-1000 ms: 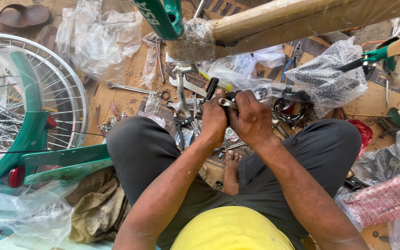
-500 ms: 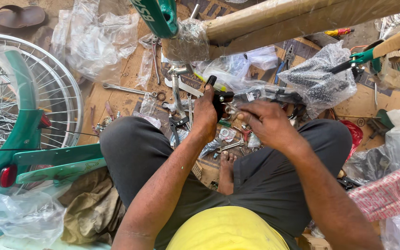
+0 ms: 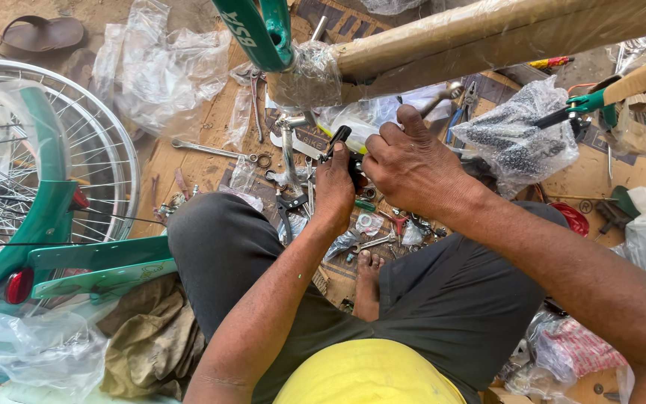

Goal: The person sits on the floor and assembles a bicycle brake caliper using a wrench and screwdriver. They tighten bolts on the caliper, attach it to the bicycle frame, and then handle a bicycle wheel and a plastic bag.

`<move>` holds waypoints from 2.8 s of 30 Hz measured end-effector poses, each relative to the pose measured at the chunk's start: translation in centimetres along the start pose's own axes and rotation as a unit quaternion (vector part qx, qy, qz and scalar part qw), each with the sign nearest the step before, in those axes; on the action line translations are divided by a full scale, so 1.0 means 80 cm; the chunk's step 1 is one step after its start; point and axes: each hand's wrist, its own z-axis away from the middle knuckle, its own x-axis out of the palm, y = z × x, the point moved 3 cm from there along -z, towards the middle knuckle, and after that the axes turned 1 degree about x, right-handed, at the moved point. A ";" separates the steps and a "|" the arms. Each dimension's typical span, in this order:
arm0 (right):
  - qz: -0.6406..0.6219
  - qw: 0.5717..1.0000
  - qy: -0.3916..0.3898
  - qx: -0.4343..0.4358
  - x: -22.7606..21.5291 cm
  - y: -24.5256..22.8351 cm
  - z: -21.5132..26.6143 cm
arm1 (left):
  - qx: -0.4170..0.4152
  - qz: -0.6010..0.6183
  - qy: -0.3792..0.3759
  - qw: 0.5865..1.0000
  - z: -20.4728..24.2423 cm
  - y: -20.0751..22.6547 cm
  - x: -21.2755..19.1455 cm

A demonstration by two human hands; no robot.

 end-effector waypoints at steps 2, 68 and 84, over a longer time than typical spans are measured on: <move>-0.007 0.999 -0.032 0.007 0.023 0.001 0.004 | -0.002 -0.031 0.007 0.999 0.000 0.002 -0.002; -0.205 0.953 0.134 0.176 0.006 0.012 0.037 | 0.016 0.177 -0.069 0.982 0.045 0.063 0.012; -0.246 0.920 0.300 0.061 -0.110 -0.030 0.035 | -0.121 0.056 -0.134 0.982 0.158 0.134 -0.001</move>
